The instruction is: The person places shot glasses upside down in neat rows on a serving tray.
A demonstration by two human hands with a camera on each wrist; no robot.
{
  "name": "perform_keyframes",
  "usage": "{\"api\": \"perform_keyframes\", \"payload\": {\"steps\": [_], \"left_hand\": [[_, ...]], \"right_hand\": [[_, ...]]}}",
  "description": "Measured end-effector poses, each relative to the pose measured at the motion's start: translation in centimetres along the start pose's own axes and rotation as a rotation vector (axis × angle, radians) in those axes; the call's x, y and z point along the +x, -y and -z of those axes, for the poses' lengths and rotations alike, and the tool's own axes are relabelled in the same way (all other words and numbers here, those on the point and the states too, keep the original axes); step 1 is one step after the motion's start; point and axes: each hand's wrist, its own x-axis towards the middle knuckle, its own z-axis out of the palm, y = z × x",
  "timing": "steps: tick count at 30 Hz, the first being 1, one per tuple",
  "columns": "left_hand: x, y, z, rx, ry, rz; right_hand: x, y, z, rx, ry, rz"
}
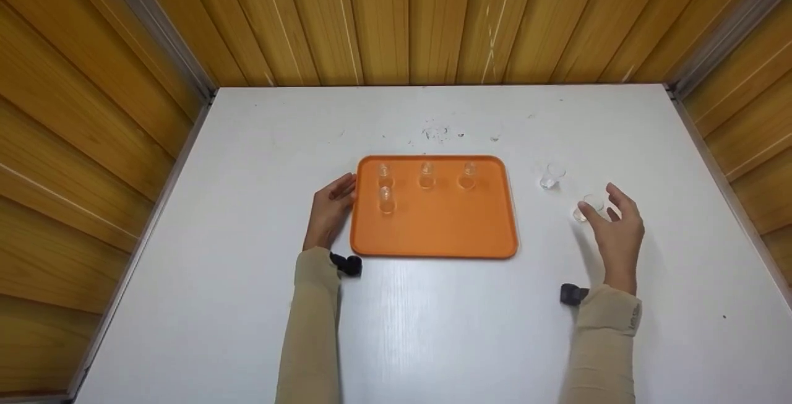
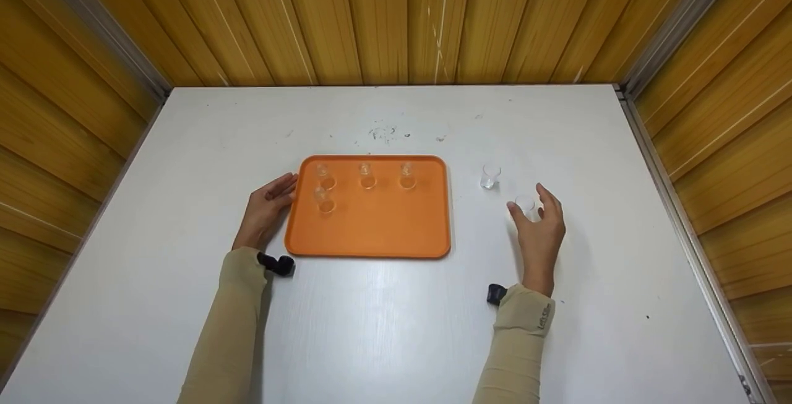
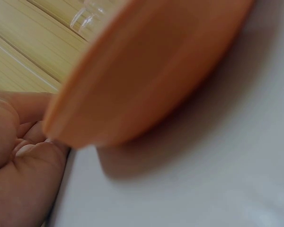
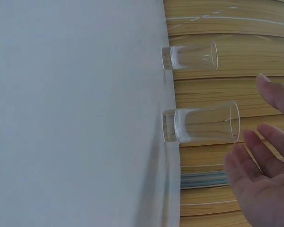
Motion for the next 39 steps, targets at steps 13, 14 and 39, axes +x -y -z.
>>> {"api": "perform_keyframes", "payload": {"steps": [13,14,39], "left_hand": [[0.2,0.2,-0.1,-0.037,0.001,-0.021],[0.2,0.2,-0.1,-0.033,-0.002,-0.014],[0.0,0.2,0.0,-0.013,0.008,-0.060]], "right_hand": [[1.0,-0.9,0.7,-0.052,0.163,-0.190],[1.0,-1.0,0.7,-0.052,0.168,-0.198],[1.6,-2.2,0.4,-0.179,0.218,-0.164]]}}
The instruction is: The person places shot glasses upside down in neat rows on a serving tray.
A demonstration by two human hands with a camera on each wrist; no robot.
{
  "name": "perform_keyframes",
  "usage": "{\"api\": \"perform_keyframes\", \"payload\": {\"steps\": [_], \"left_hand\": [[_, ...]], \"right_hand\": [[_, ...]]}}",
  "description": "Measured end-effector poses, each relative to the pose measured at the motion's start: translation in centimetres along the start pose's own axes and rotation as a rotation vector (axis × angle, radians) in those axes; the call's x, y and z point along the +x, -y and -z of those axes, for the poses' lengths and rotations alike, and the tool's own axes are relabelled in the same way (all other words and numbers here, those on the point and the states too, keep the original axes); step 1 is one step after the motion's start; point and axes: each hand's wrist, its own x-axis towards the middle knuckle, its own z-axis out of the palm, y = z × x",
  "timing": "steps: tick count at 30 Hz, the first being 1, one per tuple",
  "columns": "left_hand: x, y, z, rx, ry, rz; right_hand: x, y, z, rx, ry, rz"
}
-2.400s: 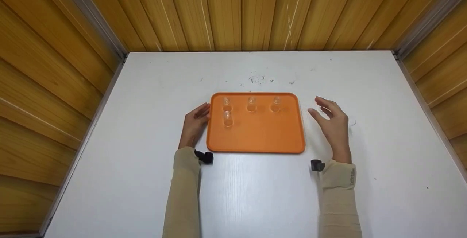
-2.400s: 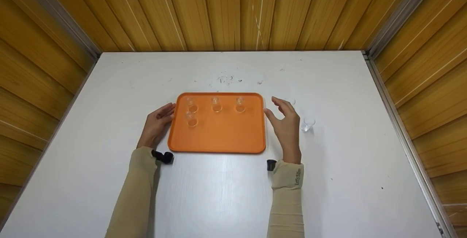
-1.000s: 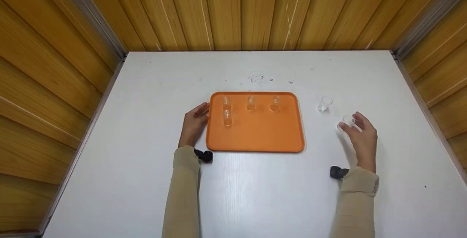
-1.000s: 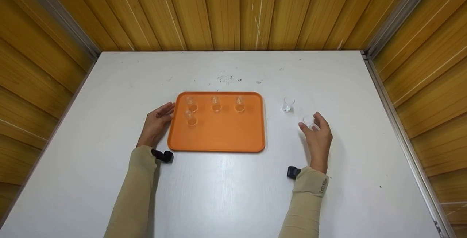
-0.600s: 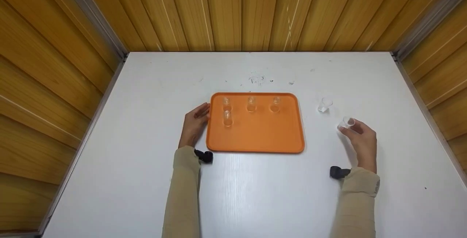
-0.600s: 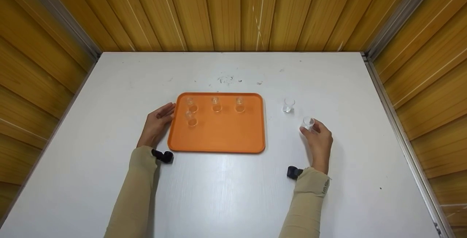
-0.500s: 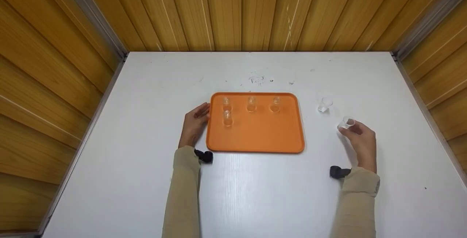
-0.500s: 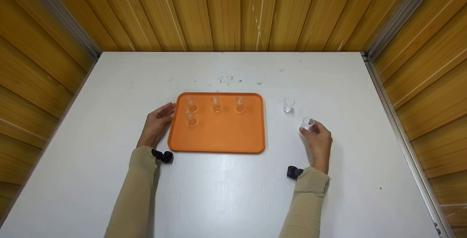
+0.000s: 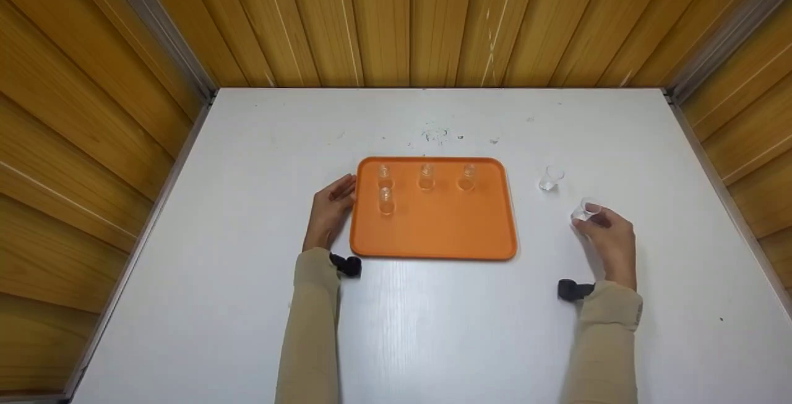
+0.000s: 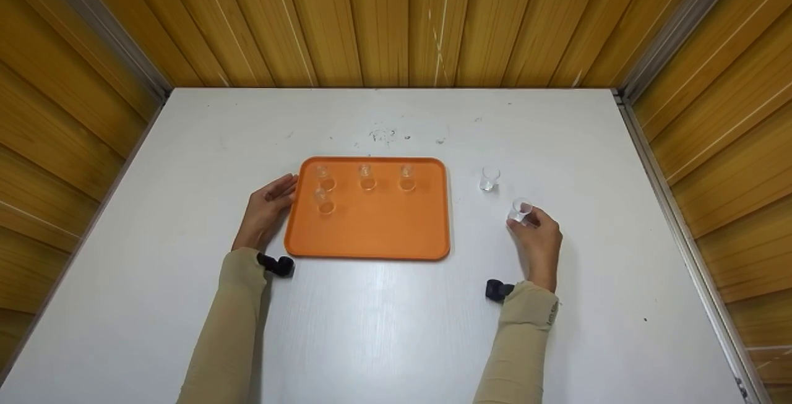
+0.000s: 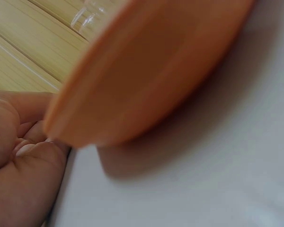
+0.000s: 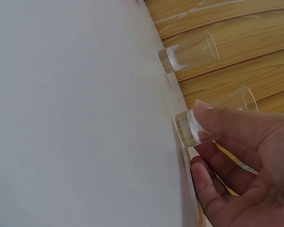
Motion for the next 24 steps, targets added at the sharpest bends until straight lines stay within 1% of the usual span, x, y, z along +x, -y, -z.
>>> {"api": "perform_keyframes", "payload": {"steps": [4,9,19,24], "left_hand": [[0.1,0.0,0.0,0.009,-0.010,0.022],[0.0,-0.1,-0.1,0.019,-0.013,0.034],[0.1,-0.1,-0.2,0.017,-0.017,0.047],[0.1,0.0,-0.1,0.011,-0.013,0.049]], "right_hand": [[0.0,0.2,0.0,-0.030,-0.030,0.025],[0.0,0.3,-0.1,-0.051,-0.027,0.010],[-0.5,1.0,0.0,0.066,-0.012,-0.023],[-0.9,1.7,-0.1,0.093,-0.032,0.001]]}}
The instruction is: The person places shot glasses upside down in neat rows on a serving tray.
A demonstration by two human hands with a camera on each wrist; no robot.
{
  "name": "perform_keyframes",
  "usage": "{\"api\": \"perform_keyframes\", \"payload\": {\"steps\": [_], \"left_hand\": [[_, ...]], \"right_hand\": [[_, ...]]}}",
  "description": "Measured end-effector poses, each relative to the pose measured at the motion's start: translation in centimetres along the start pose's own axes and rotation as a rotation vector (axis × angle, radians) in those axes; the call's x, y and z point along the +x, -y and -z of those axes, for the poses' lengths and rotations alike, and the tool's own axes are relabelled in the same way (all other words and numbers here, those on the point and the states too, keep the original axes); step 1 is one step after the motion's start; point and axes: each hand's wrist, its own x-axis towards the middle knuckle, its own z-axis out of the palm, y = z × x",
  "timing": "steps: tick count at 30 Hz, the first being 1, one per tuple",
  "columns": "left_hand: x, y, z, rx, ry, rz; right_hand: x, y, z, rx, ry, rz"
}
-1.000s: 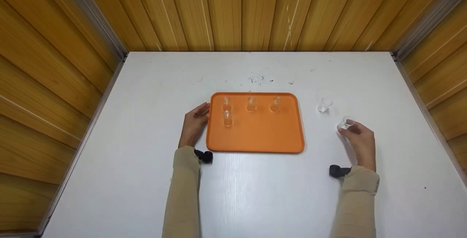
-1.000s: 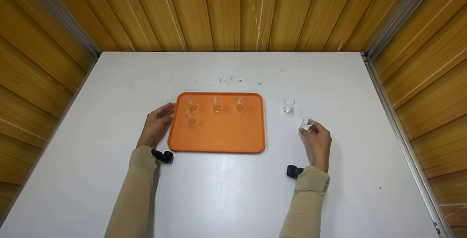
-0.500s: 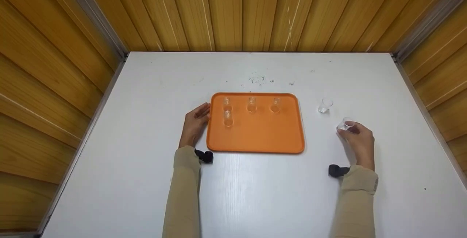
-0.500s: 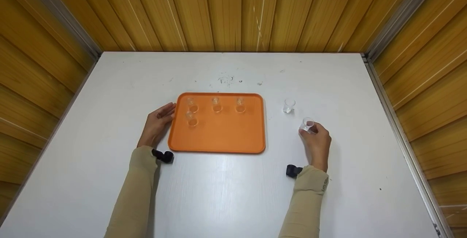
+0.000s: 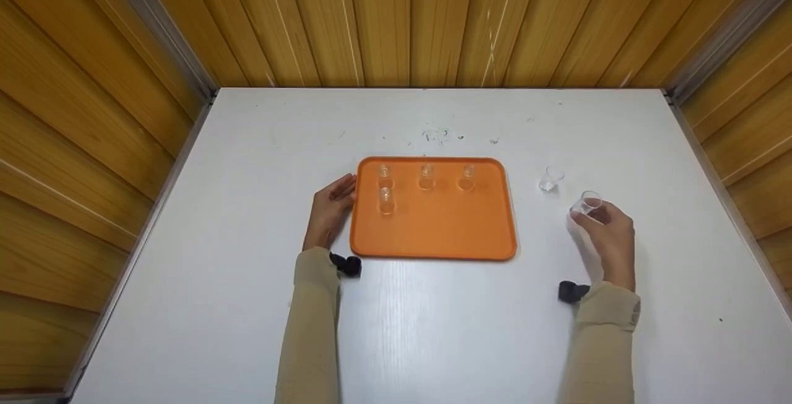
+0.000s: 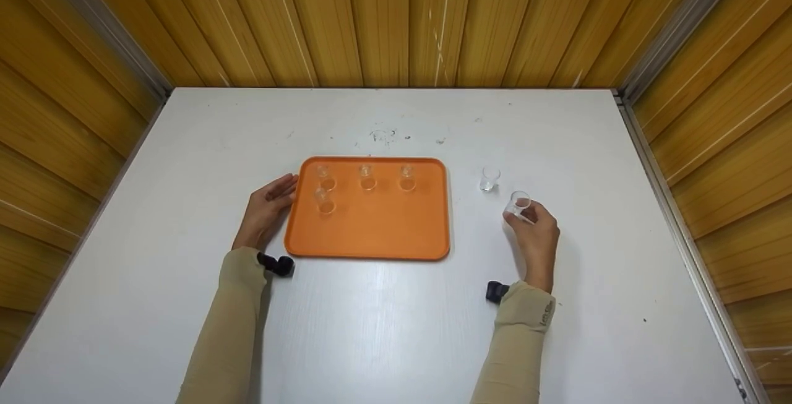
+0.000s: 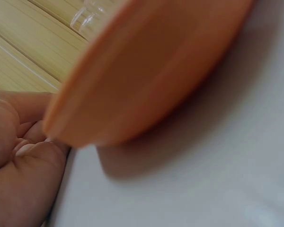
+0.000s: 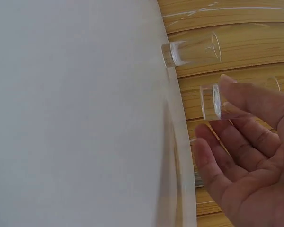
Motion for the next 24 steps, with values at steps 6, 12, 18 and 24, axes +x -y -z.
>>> {"api": "perform_keyframes", "payload": {"steps": [6,12,18,24], "left_hand": [[0.1,0.0,-0.1,-0.019,-0.001,-0.010],[0.0,-0.1,-0.2,0.005,-0.011,0.021],[-0.1,-0.2,-0.2,-0.013,-0.010,0.036],[0.1,-0.2,-0.1,-0.020,-0.008,0.044]], "right_hand": [[-0.4,1.3,-0.6,0.109,0.030,0.046],[-1.1,3.2,-1.8,0.151,0.046,0.089],[-1.9,4.8,-2.8,0.096,0.063,0.137],[-2.5,6.0,-3.7,0.100,0.103,0.207]]}}
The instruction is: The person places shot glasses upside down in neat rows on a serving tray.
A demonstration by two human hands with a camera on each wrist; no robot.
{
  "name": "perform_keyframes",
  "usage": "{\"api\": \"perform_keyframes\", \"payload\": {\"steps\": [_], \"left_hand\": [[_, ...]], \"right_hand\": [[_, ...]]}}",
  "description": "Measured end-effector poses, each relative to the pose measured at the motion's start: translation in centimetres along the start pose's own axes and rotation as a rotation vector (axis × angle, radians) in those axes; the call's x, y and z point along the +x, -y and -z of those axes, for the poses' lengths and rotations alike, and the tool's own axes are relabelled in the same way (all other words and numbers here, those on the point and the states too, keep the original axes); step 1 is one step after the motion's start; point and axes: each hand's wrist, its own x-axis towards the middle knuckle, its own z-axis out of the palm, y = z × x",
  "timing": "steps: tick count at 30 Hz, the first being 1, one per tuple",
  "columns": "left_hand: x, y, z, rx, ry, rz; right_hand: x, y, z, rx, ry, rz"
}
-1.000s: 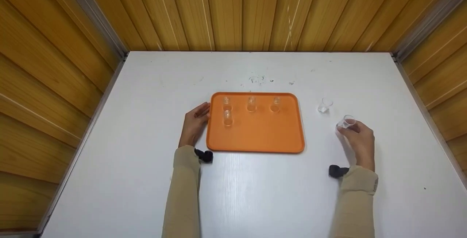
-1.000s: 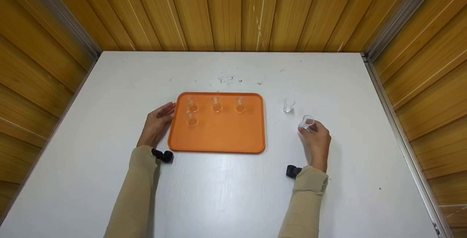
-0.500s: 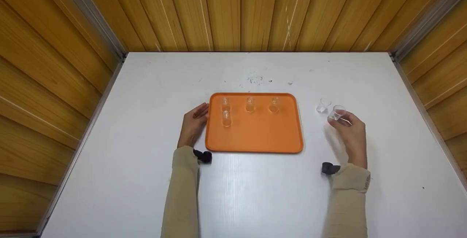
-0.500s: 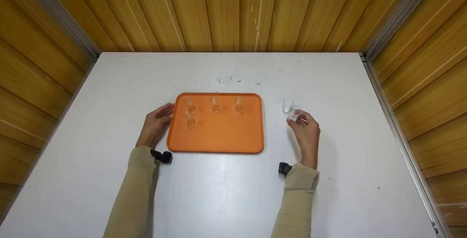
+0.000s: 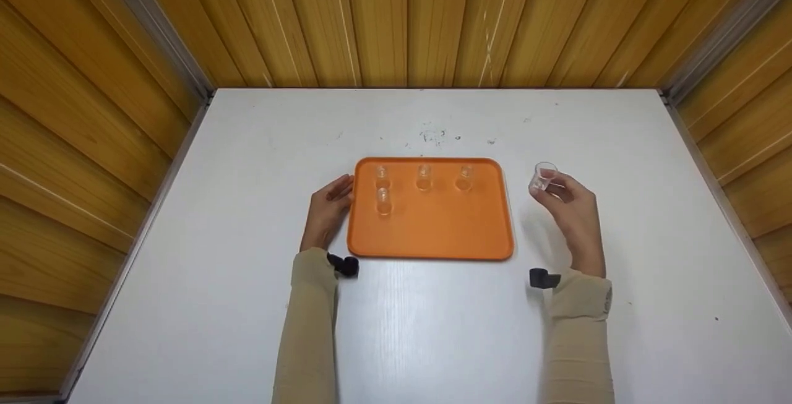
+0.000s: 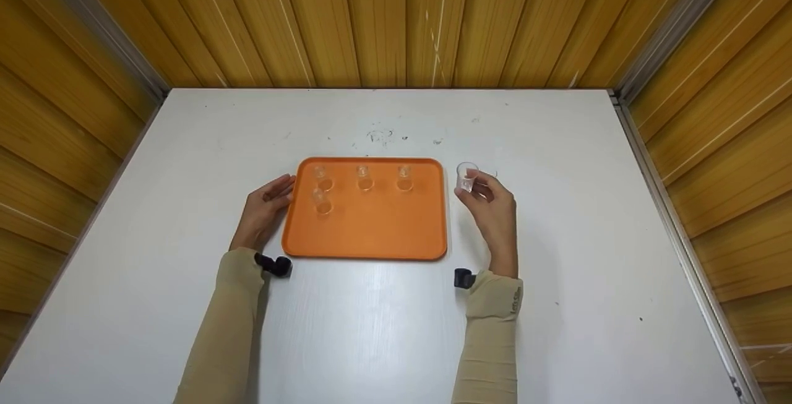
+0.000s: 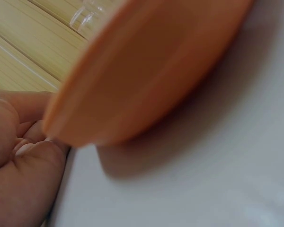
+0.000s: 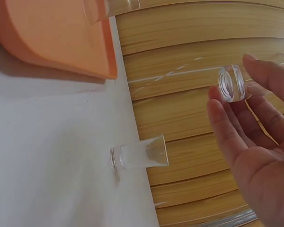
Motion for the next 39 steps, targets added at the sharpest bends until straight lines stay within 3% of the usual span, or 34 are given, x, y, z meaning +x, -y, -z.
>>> {"api": "perform_keyframes", "payload": {"steps": [5,12,25,34,39], "left_hand": [[0.0,0.1,0.0,0.007,0.001,-0.005],[0.0,0.1,0.1,-0.009,0.014,-0.059],[0.0,0.1,0.1,0.003,0.014,-0.046],[0.0,0.2,0.1,-0.014,0.018,-0.046],[-0.1,0.2,0.1,-0.034,0.025,-0.076]], "right_hand": [[0.0,0.5,-0.8,0.014,0.025,0.049],[0.1,0.6,-2.3,0.140,0.070,0.192],[0.3,1.1,-5.9,0.141,0.228,0.123],[0.8,0.8,-8.0,0.022,0.303,0.107],[1.1,0.4,-9.2,-0.010,0.338,0.142]]}}
